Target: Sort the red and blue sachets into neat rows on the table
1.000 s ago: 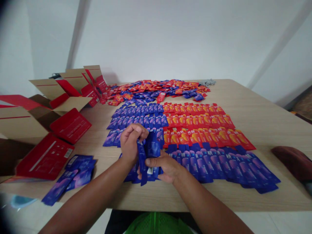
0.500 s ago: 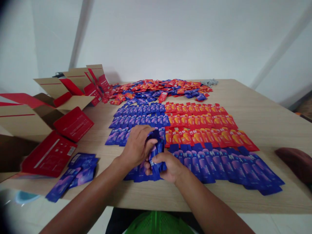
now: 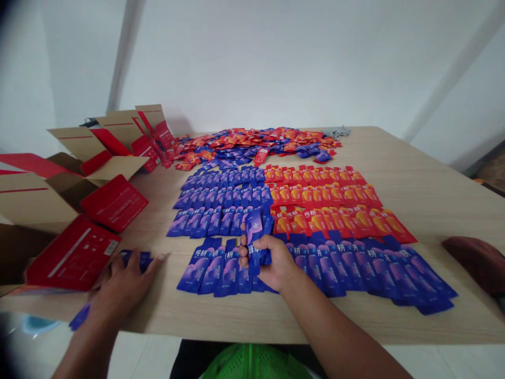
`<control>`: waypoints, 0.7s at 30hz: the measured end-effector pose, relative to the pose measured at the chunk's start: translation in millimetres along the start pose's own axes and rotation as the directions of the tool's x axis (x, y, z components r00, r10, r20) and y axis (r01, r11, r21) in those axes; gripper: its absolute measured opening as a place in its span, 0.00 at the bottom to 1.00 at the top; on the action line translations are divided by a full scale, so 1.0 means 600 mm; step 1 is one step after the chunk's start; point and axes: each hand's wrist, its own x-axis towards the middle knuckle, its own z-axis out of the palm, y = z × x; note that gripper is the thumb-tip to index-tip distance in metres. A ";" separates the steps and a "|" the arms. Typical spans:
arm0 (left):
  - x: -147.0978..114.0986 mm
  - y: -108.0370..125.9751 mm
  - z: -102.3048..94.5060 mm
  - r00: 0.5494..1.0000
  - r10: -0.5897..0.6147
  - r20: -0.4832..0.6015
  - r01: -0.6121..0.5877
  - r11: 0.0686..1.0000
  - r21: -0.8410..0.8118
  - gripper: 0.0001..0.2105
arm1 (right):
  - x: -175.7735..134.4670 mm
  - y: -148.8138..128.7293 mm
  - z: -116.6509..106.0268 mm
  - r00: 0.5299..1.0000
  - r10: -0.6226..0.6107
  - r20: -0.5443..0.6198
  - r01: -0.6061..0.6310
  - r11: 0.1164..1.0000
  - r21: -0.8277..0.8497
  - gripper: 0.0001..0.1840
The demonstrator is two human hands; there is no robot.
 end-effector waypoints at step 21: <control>0.043 -0.007 0.012 0.908 0.419 0.014 -0.417 0.906 -0.069 0.50 | 0.001 0.002 -0.003 0.999 -0.022 -0.045 0.019 0.998 -0.065 0.29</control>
